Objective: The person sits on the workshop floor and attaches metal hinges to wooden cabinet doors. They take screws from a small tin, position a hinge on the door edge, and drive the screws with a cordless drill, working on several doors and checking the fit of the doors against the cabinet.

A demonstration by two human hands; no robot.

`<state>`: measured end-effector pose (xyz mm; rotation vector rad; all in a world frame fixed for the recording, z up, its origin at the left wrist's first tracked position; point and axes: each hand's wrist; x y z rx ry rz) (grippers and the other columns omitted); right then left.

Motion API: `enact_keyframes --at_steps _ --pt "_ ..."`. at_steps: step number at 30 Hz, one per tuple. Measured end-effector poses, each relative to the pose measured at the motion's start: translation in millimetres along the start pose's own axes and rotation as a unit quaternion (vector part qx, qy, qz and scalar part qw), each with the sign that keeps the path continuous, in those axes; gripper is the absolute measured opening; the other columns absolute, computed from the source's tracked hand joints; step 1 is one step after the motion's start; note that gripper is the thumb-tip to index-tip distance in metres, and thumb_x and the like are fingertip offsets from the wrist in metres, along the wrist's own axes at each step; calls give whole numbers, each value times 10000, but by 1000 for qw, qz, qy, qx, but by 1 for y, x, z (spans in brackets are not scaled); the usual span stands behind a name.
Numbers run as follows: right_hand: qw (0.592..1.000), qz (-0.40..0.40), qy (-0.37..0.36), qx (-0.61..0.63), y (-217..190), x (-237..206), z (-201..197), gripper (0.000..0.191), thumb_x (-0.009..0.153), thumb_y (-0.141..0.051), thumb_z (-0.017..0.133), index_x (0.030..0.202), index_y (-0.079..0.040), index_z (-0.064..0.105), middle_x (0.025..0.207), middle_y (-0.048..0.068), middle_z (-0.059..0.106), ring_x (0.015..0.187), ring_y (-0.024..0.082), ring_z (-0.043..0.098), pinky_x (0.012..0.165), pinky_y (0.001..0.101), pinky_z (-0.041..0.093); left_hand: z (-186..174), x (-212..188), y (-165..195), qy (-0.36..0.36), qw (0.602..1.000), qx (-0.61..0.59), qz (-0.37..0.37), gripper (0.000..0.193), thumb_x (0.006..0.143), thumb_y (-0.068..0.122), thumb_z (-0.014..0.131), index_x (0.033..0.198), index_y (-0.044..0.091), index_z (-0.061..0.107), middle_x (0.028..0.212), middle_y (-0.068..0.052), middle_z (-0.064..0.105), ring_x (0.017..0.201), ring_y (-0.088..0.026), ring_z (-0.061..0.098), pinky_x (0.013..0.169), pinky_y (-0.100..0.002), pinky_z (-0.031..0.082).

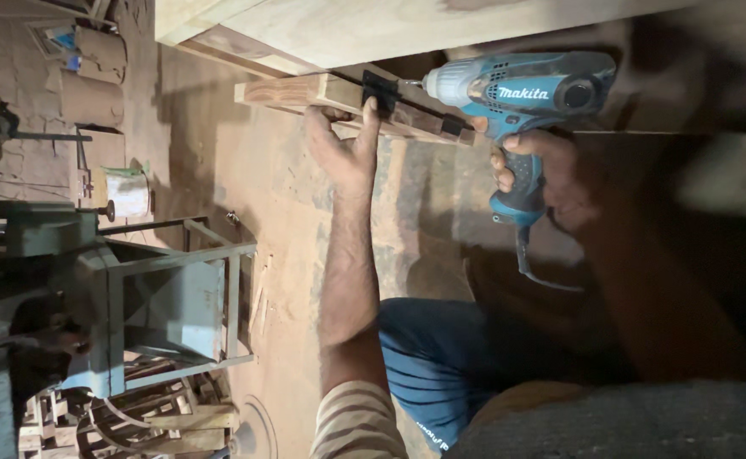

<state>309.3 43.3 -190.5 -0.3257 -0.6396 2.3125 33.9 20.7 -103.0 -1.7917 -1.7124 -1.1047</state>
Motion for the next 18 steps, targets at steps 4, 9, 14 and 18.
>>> enact_keyframes --at_steps 4,9,14,18 --pt "1000 6 -29 7 7 11 -11 451 891 -165 604 1288 44 556 873 79 640 690 171 617 656 355 550 -1 1 2 -1 1000 -1 -3 435 832 187 911 938 31 519 854 -95 530 781 -268 533 731 -401 467" --pt "999 0 -35 28 13 10 -12 555 874 -157 589 1385 57 549 851 72 632 677 154 616 646 332 554 -1 1 4 0 1000 4 -3 431 830 180 911 939 28 523 859 -96 532 787 -271 536 737 -404 462" --pt "999 -24 -26 15 13 12 -7 566 862 -138 595 1383 80 558 844 71 626 656 154 593 624 327 538 0 1 4 2 1000 -7 -9 432 826 175 910 930 30 517 852 -93 532 777 -270 541 729 -402 467" --pt "999 -27 -22 11 13 13 -6 558 868 -148 591 1376 81 561 842 73 627 648 155 595 614 324 535 0 1 4 2 1000 9 -2 432 817 173 913 917 33 517 845 -92 533 772 -276 548 727 -410 464"
Point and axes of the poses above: each hand's wrist, its own x-axis towards the middle knuckle, its own z-axis out of the palm, y = z × x
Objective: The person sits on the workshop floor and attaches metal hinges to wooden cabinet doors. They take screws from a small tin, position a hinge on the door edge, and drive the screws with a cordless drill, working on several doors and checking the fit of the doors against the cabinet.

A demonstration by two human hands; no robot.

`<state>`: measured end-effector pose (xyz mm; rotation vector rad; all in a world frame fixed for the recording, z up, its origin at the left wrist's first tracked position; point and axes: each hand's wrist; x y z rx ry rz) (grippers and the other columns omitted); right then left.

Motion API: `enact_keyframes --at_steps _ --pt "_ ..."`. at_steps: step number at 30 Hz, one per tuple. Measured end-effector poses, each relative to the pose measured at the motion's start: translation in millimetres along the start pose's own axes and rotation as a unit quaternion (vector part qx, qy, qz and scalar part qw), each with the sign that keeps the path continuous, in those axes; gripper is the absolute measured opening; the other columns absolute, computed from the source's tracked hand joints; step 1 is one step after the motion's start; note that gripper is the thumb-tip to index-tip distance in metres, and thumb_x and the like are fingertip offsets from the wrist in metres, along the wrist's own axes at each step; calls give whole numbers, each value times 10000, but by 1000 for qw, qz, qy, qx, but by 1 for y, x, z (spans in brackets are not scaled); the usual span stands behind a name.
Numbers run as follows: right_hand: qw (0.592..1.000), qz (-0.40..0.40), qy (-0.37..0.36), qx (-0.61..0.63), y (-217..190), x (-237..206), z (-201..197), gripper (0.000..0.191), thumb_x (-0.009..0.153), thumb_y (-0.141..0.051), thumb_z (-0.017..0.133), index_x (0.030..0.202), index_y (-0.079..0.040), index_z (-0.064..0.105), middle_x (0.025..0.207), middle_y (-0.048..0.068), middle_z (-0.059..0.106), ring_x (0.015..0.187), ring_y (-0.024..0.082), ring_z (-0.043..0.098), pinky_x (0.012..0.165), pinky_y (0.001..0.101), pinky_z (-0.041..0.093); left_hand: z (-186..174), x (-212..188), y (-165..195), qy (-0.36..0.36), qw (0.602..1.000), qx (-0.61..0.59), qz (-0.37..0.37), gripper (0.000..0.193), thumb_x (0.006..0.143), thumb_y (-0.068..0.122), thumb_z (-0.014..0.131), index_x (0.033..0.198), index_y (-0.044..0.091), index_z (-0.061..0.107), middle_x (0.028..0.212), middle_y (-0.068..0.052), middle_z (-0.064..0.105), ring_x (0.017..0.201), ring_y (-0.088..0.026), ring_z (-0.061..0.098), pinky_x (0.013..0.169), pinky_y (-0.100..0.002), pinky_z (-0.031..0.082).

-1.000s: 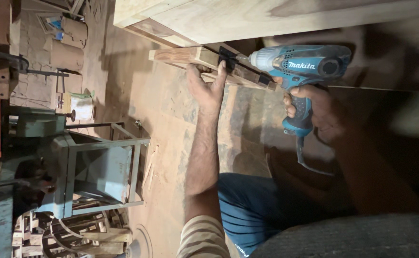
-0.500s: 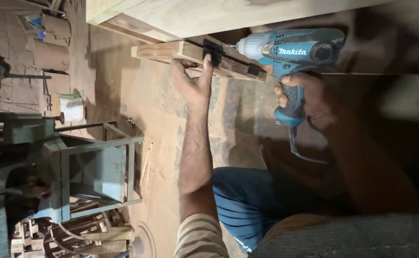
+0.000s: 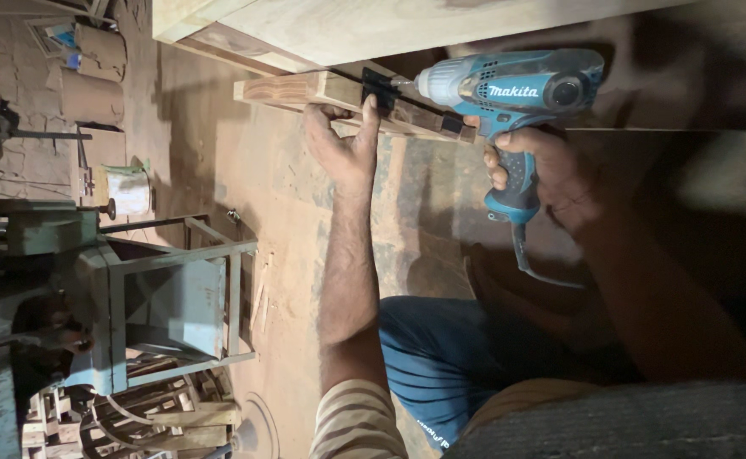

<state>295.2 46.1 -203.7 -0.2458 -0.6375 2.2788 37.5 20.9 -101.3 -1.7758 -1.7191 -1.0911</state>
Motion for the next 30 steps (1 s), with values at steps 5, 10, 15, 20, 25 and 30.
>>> enact_keyframes --at_steps 5,10,15,20,25,30 --pt "999 -1 -32 0 4 1 -8 534 913 -159 588 1391 76 536 855 82 631 660 164 607 622 329 536 -1 1 0 -3 1000 5 7 413 816 160 915 908 33 532 843 -98 550 776 -286 559 726 -418 458" --pt "999 5 -38 -1 7 4 -14 538 914 -162 581 1404 56 542 867 73 641 680 157 624 642 316 550 -2 1 2 -6 1000 -22 -7 413 821 156 910 920 21 533 848 -103 552 770 -289 556 720 -414 462" --pt "996 -31 -79 -18 -5 7 -2 395 938 -123 628 1279 64 555 858 93 656 664 179 638 628 341 572 -2 2 3 0 1000 -14 6 414 818 154 908 926 22 531 856 -106 548 773 -288 554 719 -411 464" --pt "981 -85 -104 -142 -24 7 17 327 906 -88 644 1209 33 627 756 83 661 562 166 634 503 329 559 -1 2 2 -1 1000 -20 2 427 818 160 920 917 27 527 837 -93 546 753 -265 552 704 -401 458" --pt "980 -30 -23 -195 -25 1 21 288 883 -60 648 1160 21 652 739 71 643 593 153 623 563 319 574 -2 0 2 -5 1000 -11 -6 433 820 178 918 926 26 526 841 -97 535 763 -268 544 706 -402 463" --pt "980 -3 -3 -197 -27 3 16 267 889 -70 656 1143 13 653 723 61 633 584 151 623 564 314 572 -1 1 1 0 1000 -12 -7 435 815 189 914 934 23 530 835 -96 544 762 -279 540 705 -412 455"
Point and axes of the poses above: each hand's wrist, its own x-axis towards the middle knuckle, its own z-axis out of the palm, y = z × x
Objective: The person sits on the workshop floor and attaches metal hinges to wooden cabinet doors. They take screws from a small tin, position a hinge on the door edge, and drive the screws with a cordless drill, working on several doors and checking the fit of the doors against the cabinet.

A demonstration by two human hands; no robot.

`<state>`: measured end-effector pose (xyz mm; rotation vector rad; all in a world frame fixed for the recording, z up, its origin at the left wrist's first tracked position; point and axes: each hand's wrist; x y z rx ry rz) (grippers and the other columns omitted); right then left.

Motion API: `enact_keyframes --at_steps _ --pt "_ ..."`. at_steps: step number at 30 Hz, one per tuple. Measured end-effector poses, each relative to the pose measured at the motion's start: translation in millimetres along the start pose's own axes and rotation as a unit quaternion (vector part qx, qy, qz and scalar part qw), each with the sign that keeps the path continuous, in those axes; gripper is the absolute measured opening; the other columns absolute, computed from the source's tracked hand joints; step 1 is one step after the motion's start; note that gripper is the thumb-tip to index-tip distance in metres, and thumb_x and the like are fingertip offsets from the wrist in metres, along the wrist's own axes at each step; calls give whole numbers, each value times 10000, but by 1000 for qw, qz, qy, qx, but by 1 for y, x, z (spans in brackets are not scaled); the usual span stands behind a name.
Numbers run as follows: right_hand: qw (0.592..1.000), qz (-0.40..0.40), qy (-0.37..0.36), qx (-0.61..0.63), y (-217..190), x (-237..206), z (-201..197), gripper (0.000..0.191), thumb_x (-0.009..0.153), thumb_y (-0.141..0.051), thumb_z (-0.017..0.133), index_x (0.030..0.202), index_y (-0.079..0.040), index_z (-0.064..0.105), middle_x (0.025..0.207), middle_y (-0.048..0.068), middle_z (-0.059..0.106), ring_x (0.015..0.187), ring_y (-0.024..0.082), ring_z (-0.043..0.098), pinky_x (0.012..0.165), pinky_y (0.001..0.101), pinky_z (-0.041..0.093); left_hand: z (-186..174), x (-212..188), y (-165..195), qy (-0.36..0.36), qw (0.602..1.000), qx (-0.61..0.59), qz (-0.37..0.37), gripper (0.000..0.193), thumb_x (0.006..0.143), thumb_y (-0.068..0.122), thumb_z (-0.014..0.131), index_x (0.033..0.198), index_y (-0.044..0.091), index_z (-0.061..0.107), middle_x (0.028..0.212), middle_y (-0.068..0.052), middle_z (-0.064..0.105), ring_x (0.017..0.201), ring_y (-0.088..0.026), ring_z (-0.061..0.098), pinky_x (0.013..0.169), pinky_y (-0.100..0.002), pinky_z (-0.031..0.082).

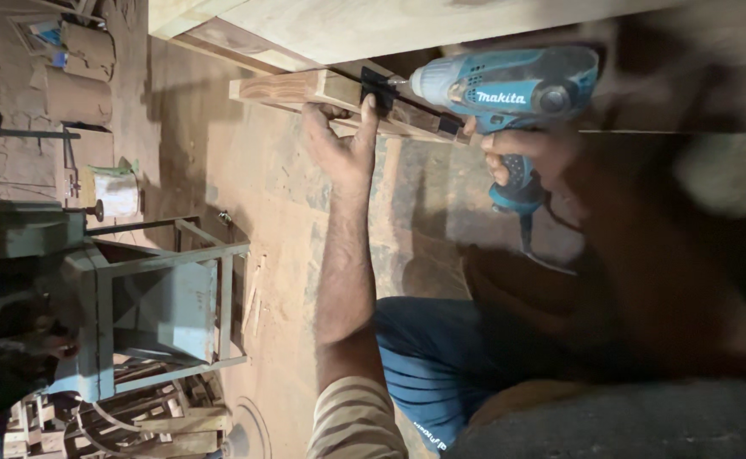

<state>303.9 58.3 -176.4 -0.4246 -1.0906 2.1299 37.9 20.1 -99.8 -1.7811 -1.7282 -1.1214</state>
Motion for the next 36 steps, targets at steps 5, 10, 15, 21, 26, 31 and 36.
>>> enact_keyframes --at_steps 5,10,15,21,26,31,36 --pt "994 -37 -69 81 1 6 -7 262 872 -38 666 1129 2 639 752 55 641 610 154 635 555 316 572 0 0 -1 -9 1000 3 -3 432 823 180 920 926 29 528 823 -101 543 748 -276 541 698 -413 448" --pt "995 -29 -58 78 12 7 -18 195 898 -33 673 1086 7 638 752 75 638 601 175 630 555 325 565 0 -2 0 -2 1000 8 9 424 833 176 912 982 22 545 842 -91 580 776 -277 554 729 -423 456" --pt "993 74 18 86 14 9 -27 224 868 -44 697 1082 -1 648 752 65 629 598 168 621 575 321 558 1 -4 -1 0 1000 0 -9 449 824 181 917 999 9 541 844 -95 566 775 -281 547 728 -418 455" --pt "990 82 -37 107 6 13 -25 270 851 -61 703 1113 -23 652 730 48 618 579 159 605 563 318 546 3 -6 -6 -6 1000 9 0 449 838 190 923 997 30 535 874 -99 563 790 -277 552 740 -413 450" --pt "996 56 -2 64 9 5 -22 244 850 -80 697 1087 -36 661 711 47 609 552 158 594 548 323 545 2 -7 -5 5 999 37 7 467 817 207 920 1027 13 551 866 -92 571 803 -294 542 756 -425 445" --pt "996 58 7 71 16 8 -24 196 854 -43 715 1022 -18 617 776 69 638 610 181 631 566 343 563 1 -6 -4 -6 1000 25 -9 443 832 217 919 1002 30 555 862 -88 582 808 -289 557 764 -425 454" --pt "989 99 9 105 23 10 -27 223 853 -35 710 1045 -43 598 803 60 636 661 172 650 592 333 587 1 -5 -3 -4 1000 17 -14 448 821 207 917 993 22 547 850 -93 570 794 -287 554 744 -423 454"
Point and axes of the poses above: each hand's wrist, its own x-axis towards the middle knuckle, its own z-axis out of the palm, y = z × x
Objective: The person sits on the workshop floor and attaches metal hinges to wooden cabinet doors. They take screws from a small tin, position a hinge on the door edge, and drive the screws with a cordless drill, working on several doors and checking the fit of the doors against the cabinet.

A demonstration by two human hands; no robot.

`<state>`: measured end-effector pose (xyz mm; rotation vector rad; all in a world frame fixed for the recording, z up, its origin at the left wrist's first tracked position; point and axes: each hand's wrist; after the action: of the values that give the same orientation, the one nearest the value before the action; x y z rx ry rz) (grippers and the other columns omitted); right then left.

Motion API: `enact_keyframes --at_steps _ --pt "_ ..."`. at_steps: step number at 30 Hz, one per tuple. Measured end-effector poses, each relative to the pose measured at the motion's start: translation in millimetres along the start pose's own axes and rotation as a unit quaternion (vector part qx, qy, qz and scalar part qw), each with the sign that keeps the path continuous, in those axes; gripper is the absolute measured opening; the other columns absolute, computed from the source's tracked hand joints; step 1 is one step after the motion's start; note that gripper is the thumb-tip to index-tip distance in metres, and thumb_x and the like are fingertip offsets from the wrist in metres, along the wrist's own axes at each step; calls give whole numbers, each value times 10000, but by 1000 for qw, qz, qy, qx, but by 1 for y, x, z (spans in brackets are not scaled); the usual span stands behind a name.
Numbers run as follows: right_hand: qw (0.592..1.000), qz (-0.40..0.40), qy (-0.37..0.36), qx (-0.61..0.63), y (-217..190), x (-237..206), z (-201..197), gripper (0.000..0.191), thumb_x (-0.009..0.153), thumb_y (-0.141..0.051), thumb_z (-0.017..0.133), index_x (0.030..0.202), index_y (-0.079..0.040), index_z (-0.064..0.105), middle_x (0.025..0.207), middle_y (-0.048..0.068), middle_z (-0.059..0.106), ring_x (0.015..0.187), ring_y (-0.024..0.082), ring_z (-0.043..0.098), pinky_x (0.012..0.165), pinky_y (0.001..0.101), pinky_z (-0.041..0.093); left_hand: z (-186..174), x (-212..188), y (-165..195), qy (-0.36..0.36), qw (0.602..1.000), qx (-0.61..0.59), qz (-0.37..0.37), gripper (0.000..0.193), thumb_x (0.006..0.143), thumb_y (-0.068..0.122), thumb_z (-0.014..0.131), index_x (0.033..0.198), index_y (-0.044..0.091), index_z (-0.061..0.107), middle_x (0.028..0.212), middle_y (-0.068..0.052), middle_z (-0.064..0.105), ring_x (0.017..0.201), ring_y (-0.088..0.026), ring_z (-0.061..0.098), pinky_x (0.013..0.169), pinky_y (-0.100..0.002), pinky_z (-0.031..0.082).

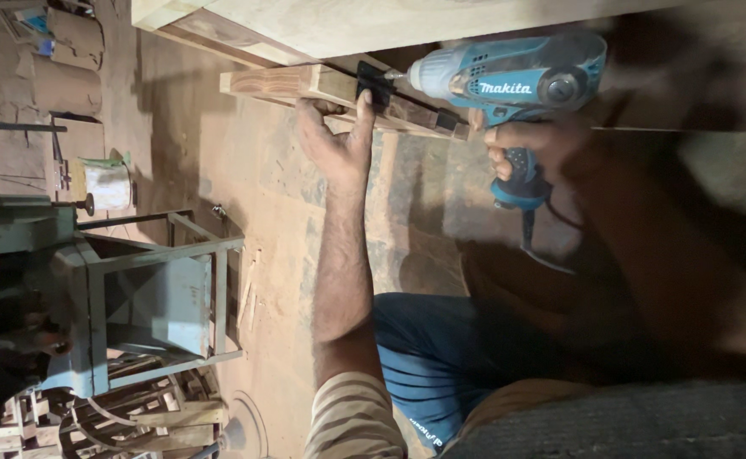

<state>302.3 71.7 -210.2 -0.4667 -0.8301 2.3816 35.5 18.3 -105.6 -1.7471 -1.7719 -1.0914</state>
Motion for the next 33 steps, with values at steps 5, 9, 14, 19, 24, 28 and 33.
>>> enact_keyframes --at_steps 5,9,14,19,24,28,33 --pt "997 -56 -21 -43 -1 -2 4 231 870 -38 696 1089 -38 621 783 59 603 629 171 621 563 336 568 0 1 0 1 1000 6 19 442 824 194 921 948 38 527 852 -95 544 786 -289 543 736 -426 450" --pt "983 -136 -101 -69 -10 6 12 211 896 -58 675 1098 -28 619 782 70 632 610 167 634 562 329 579 -1 2 0 -8 1000 -26 5 435 841 193 911 947 34 520 860 -96 540 789 -285 543 734 -418 460" --pt "972 -143 -11 -185 -14 5 28 150 904 -82 665 1036 -23 626 781 58 662 577 158 633 537 333 577 -1 1 1 3 1000 -7 6 437 818 191 912 962 22 537 851 -99 554 786 -285 540 728 -420 455" --pt "980 -78 -7 -183 -19 -7 40 146 900 -102 649 1039 -57 648 752 49 643 602 139 616 600 328 571 0 2 1 -7 999 -31 10 429 834 180 918 946 29 532 858 -104 546 778 -283 540 720 -416 456" --pt "981 -23 34 -192 -27 -12 48 190 903 -114 654 1082 -50 654 741 52 630 610 144 613 634 333 569 1 2 -1 10 999 -24 22 428 826 190 910 954 19 539 849 -103 545 771 -283 538 715 -414 459" --pt "983 -45 25 -176 -25 -15 48 285 897 -107 658 1165 -13 647 760 54 630 632 148 618 633 332 564 0 2 -2 -6 999 -42 -1 430 817 198 913 922 29 532 859 -115 547 774 -286 541 713 -414 465" --pt "996 -28 35 -77 -14 -19 40 374 880 -135 656 1238 -27 647 787 41 642 660 141 610 630 316 521 2 3 -3 10 1000 -24 -1 454 790 210 922 881 38 511 836 -112 528 760 -300 525 700 -418 452"
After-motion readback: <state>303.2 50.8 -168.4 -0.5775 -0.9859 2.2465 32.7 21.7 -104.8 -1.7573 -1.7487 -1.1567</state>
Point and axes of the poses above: each hand's wrist, its own x-axis towards the middle knuckle, its own z-axis out of the palm, y = z × x
